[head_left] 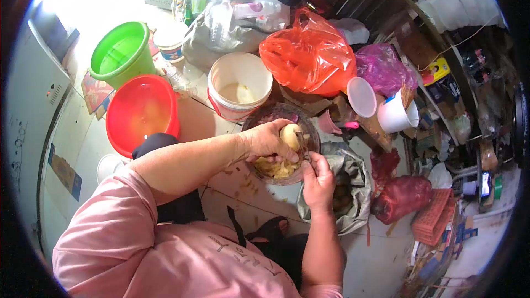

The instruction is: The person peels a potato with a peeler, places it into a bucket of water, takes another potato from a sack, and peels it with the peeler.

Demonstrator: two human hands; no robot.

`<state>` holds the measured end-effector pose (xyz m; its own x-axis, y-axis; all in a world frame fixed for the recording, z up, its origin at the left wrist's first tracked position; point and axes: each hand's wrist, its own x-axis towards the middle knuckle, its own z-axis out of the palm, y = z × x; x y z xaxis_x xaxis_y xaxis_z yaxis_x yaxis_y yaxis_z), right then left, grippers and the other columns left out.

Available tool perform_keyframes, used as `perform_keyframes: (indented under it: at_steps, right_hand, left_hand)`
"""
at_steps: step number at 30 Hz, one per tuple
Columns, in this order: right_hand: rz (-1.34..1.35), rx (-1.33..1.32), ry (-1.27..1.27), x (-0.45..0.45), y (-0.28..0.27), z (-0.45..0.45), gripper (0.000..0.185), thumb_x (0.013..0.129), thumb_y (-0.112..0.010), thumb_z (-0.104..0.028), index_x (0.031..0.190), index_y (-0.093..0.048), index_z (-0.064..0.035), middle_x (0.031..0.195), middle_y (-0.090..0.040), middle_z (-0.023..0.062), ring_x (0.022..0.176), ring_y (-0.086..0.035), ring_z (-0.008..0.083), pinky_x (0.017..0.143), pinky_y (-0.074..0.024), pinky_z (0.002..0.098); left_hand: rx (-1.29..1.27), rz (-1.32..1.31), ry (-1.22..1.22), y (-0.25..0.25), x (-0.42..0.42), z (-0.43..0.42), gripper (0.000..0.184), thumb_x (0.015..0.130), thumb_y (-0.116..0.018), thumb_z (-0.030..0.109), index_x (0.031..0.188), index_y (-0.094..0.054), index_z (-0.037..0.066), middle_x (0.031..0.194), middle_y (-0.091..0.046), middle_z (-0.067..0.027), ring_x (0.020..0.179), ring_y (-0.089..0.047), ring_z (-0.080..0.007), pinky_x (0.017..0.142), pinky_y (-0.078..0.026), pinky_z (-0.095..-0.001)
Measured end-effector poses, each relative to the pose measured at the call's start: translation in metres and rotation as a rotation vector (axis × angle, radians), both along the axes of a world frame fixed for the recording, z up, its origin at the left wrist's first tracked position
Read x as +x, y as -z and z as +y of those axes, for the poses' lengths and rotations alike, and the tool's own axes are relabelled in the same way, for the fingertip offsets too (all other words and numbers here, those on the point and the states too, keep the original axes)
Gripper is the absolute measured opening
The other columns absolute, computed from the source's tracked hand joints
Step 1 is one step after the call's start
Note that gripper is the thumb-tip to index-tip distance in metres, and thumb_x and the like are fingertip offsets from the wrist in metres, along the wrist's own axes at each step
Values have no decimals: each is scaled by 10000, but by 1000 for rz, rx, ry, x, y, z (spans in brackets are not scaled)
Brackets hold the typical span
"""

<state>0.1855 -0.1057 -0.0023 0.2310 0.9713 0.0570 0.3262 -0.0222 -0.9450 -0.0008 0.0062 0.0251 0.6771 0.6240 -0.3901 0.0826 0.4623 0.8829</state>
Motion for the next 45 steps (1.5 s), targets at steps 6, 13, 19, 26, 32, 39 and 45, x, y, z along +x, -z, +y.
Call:
perform_keyframes:
  at_steps: [6, 13, 19, 26, 32, 39, 45]
  right_hand:
    - [-469, 255, -118, -16, -13, -5, 250, 901, -645, -97, 1142, -607, -44, 930, -677, 154, 859, -681, 303, 756, -534, 357]
    - [-504, 148, -64, -6, -7, 6, 261, 940, -578, -156, 1184, -622, -72, 1048, -682, 203, 956, -665, 383, 806, -523, 411]
    - [-324, -237, 152, 24, -2, 9, 257, 946, -572, -177, 1162, -650, -61, 1049, -702, 177, 967, -688, 315, 804, -528, 379]
    - [-525, 211, -129, -25, -11, -5, 216, 913, -615, -132, 1121, -668, -99, 984, -691, 175, 915, -667, 383, 772, -536, 416]
    - [-582, -298, 118, 24, 1, 14, 283, 932, -591, -170, 1170, -654, -32, 1038, -706, 179, 935, -699, 279, 808, -526, 365]
    - [-506, 133, -117, -21, -16, -3, 245, 918, -608, -165, 1143, -656, -79, 977, -700, 176, 920, -675, 369, 795, -536, 417]
    - [-668, -60, -37, -7, -15, 6, 270, 914, -591, -176, 1152, -656, -67, 977, -688, 205, 925, -667, 383, 796, -529, 421]
  left_hand:
    - [7, -64, 37, 5, -12, -4, 857, 691, -843, 64, 1406, -370, 64, 867, -613, -18, 611, -557, -85, 489, -440, -226]
    - [-78, 112, 176, -6, -19, -13, 862, 670, -847, 97, 1398, -385, 100, 847, -608, -17, 601, -541, -90, 480, -432, -244]
    - [77, 220, 174, -2, -24, -23, 925, 652, -894, 175, 1400, -364, 61, 967, -646, -72, 747, -625, -154, 610, -534, -303]
    - [303, 338, 74, 24, -16, -9, 908, 607, -895, 133, 1360, -404, 13, 1128, -646, -124, 1061, -608, -207, 924, -499, -325]
    - [171, 312, 333, 0, -14, -22, 872, 584, -870, 106, 1326, -421, 22, 1091, -648, -142, 1049, -619, -217, 888, -521, -328]
    - [462, 480, 108, 15, -14, -15, 878, 589, -855, 169, 1324, -412, -18, 1082, -658, -164, 1043, -636, -246, 905, -520, -339]
    - [463, 495, 272, 9, -13, -15, 872, 575, -877, 175, 1309, -441, -3, 1142, -632, -166, 1083, -619, -256, 939, -503, -346]
